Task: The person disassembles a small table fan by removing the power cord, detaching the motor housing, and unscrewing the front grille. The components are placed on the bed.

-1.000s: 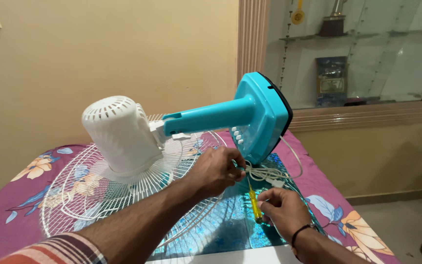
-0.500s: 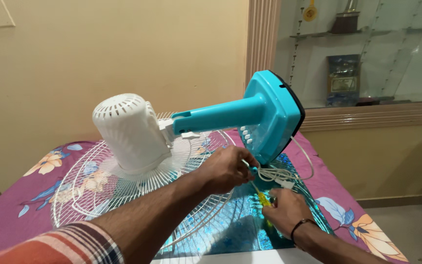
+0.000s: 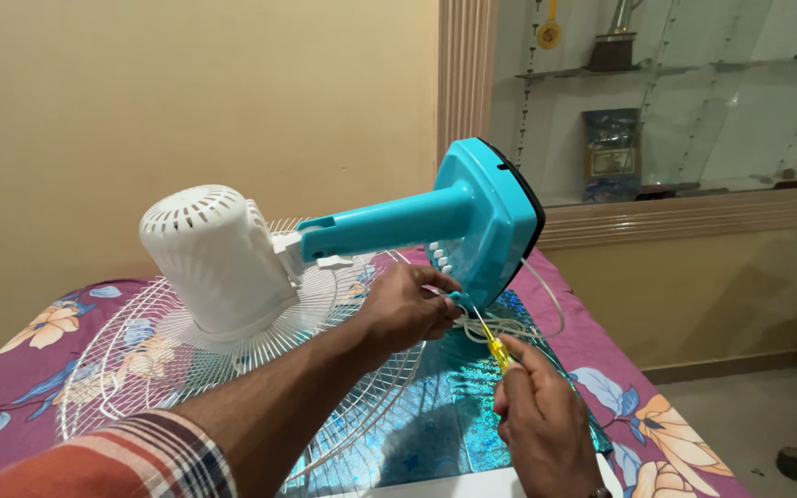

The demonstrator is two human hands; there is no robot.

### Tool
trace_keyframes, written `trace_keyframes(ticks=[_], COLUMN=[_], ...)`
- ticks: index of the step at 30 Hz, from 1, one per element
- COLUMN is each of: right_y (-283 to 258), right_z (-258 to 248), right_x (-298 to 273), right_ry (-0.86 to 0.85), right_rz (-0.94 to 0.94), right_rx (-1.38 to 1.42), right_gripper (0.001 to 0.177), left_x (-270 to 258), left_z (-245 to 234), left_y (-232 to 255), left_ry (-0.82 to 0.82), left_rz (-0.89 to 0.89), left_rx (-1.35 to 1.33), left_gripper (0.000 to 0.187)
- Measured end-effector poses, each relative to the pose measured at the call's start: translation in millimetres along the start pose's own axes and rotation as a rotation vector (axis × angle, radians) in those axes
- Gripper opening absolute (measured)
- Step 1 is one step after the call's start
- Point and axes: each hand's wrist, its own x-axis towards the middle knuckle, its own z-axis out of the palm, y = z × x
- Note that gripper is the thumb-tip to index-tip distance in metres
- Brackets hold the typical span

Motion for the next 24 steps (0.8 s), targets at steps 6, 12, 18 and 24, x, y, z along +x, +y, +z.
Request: trace_keyframes(ticks=[6, 12, 18, 24], right_y=[-24.8, -32.8, -35.2, -18.9], right_z=[1.9, 5.3, 9.5, 4.8], right_x=[-12.3, -15.1, -11.5, -5.1], right_ry=[0.101, 0.082, 0.059, 0.047], right_rz=[-0.143, -0.094, -0.107, -0.043], right_rx=[-0.282, -0.269, -0.249, -0.255], right_gripper=[0.043, 0.041, 0.036, 0.038], left_x=[4.7, 5.6, 1.0, -1.4], left_z=[-5.9, -3.6, -4.0, -5.3], left_y=[-6.5, -8.2, -3.7, 2.7], left_ry=[-0.035, -0.039, -0.018, 0.021], left_rz=[-0.009, -0.021, -0.018, -0.073], left_rx=[-0.180, -0.190, -0.145, -0.098], left_gripper=[0.031, 0.031, 0.032, 0.034])
